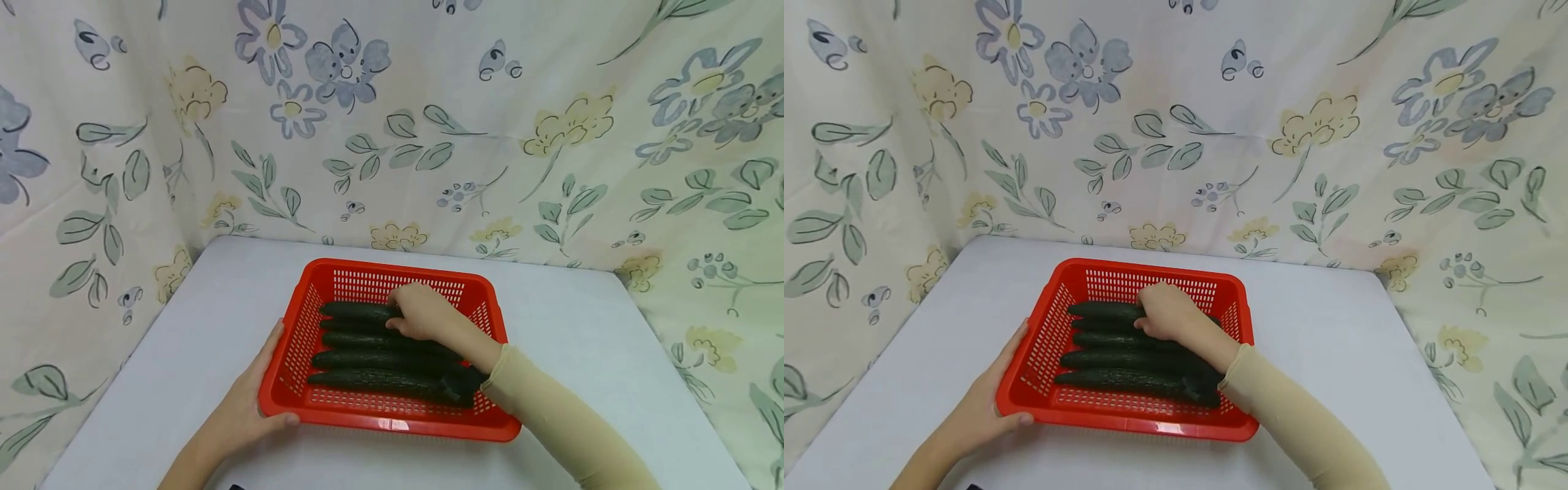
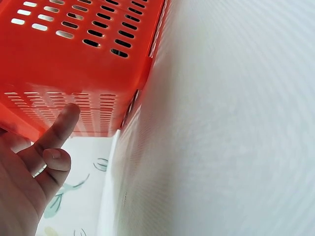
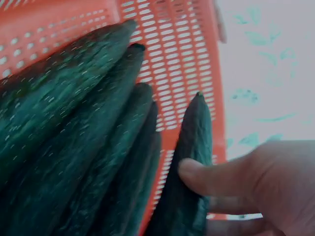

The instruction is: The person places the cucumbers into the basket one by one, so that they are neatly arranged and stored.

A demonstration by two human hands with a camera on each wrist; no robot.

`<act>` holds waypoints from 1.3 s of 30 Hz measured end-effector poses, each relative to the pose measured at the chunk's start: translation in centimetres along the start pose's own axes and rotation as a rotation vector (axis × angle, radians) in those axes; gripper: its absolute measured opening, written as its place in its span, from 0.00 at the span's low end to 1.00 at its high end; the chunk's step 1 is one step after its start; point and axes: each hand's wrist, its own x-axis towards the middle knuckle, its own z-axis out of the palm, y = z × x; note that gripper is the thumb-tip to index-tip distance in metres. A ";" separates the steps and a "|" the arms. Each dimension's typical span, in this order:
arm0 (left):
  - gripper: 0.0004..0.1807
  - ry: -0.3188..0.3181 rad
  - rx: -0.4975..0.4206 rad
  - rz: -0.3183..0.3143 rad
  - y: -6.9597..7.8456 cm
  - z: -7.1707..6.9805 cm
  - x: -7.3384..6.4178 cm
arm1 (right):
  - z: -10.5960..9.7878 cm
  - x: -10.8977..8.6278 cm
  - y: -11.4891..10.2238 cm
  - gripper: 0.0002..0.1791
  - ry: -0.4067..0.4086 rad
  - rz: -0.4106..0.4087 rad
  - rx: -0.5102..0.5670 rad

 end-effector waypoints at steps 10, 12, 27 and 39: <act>0.72 0.001 0.021 0.012 0.0 0.0 0.0 | -0.4 -1.6 -2.5 0.14 -0.151 -0.108 0.002; 0.72 0.002 0.021 0.011 0.1 0.0 0.0 | -0.3 -1.7 -2.9 0.15 -0.196 -0.110 -0.009; 0.74 -0.003 0.033 0.074 0.3 -0.2 0.0 | 0.2 -2.1 -4.2 0.12 -0.375 -0.143 -0.041; 0.74 -0.005 0.016 0.074 -0.1 -0.2 0.0 | 0.3 -2.2 -4.5 0.13 -0.476 -0.159 0.011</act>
